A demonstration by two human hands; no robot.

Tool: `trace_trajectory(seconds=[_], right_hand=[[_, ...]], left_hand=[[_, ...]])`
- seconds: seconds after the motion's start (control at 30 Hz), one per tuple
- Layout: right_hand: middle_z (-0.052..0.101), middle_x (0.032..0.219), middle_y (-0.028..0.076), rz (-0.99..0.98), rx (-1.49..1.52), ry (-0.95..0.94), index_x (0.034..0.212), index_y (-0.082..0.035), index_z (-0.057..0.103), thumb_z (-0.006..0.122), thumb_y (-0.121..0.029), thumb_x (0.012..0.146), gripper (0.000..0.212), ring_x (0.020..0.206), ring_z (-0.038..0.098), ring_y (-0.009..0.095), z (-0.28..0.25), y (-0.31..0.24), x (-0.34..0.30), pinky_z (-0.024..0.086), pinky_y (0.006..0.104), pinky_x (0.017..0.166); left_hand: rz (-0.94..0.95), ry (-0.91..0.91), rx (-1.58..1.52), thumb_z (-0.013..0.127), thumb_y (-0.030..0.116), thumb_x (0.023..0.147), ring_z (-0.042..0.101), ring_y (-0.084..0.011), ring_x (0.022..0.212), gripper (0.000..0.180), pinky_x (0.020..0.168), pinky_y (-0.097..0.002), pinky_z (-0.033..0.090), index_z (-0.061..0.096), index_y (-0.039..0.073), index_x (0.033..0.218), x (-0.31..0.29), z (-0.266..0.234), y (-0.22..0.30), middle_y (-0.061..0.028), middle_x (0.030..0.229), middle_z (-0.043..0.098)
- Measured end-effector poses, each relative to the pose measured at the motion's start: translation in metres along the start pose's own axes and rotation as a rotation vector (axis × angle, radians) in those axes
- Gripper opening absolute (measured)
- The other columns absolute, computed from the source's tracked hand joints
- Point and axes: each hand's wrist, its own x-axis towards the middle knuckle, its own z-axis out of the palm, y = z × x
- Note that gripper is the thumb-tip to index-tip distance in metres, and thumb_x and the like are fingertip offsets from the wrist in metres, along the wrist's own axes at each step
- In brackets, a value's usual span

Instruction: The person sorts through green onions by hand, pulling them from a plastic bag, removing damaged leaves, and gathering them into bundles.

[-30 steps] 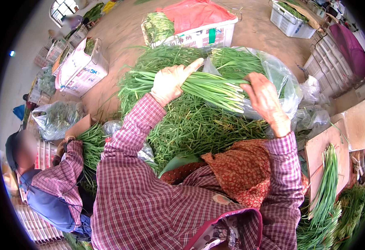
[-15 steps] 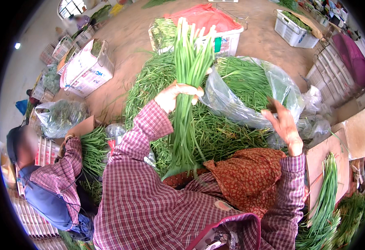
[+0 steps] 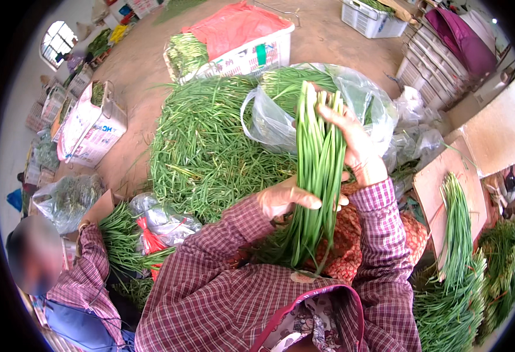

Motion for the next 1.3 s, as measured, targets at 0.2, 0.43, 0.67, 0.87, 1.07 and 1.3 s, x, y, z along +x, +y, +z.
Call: trace_trajectory(seconds=[0.2, 0.43, 0.67, 0.87, 1.07, 1.3], right_hand=[[0.067, 0.098, -0.002, -0.055, -0.184, 0.082, 0.117, -0.006, 0.063, 0.068, -0.013, 0.09, 0.028, 0.083, 0.061, 0.006, 0.014, 0.015, -0.022, 0.052, 0.0242, 0.074], [0.065, 0.106, 0.004, -0.287, -0.572, 0.201, 0.106, -0.004, 0.068, 0.067, -0.019, 0.092, 0.021, 0.093, 0.058, 0.008, 0.022, 0.023, -0.018, 0.046, 0.0251, 0.084], [0.065, 0.101, 0.001, -0.272, -0.423, 0.337, 0.111, -0.003, 0.068, 0.067, -0.024, 0.092, 0.028, 0.093, 0.057, 0.008, 0.022, 0.024, -0.023, 0.045, 0.026, 0.086], [0.066, 0.093, -0.002, -0.253, -0.35, 0.296, 0.108, -0.003, 0.067, 0.066, -0.023, 0.093, 0.026, 0.085, 0.056, 0.006, 0.019, 0.021, -0.024, 0.045, 0.0235, 0.079], [0.066, 0.093, -0.001, -0.262, -0.42, 0.24, 0.105, -0.003, 0.068, 0.065, -0.022, 0.093, 0.022, 0.086, 0.056, 0.007, 0.017, 0.02, -0.022, 0.046, 0.0247, 0.08], [0.068, 0.097, 0.001, -0.291, -0.337, 0.313, 0.103, -0.002, 0.067, 0.064, -0.02, 0.094, 0.02, 0.088, 0.059, 0.009, 0.017, 0.024, -0.028, 0.047, 0.0261, 0.083]], left_hand=[[0.202, 0.022, 0.173, 0.078, 0.047, 0.075, 0.042, -0.0218, 0.133, 0.103, 0.108, -0.0396, 0.039, 0.024, 0.002, 0.15, -0.016, -0.035, 0.054, -0.0111, 0.147, 0.04], [0.381, 0.356, 0.284, 0.077, 0.018, 0.078, 0.056, -0.0169, 0.113, 0.068, 0.102, -0.0331, 0.04, 0.046, 0.002, 0.136, 0.012, 0.008, 0.072, -0.0065, 0.121, 0.062], [0.425, 0.553, 0.199, 0.072, 0.009, 0.082, 0.064, -0.0122, 0.093, 0.04, 0.087, -0.0284, 0.049, 0.061, 0.0, 0.119, 0.014, -0.004, 0.052, -0.0047, 0.102, 0.068], [0.486, 0.585, 0.17, 0.071, 0.011, 0.083, 0.063, -0.011, 0.094, 0.04, 0.088, -0.0285, 0.049, 0.061, 0.001, 0.12, 0.018, -0.002, 0.049, -0.0032, 0.104, 0.068], [0.423, 0.44, 0.072, 0.073, 0.01, 0.08, 0.061, -0.011, 0.097, 0.041, 0.09, -0.0291, 0.048, 0.061, 0.003, 0.119, 0.014, 0.004, 0.06, -0.0019, 0.106, 0.066], [0.419, 0.471, -0.109, 0.07, 0.014, 0.084, 0.064, -0.0162, 0.097, 0.032, 0.088, -0.031, 0.052, 0.061, 0.002, 0.113, 0.02, -0.02, 0.052, -0.0061, 0.107, 0.066]])
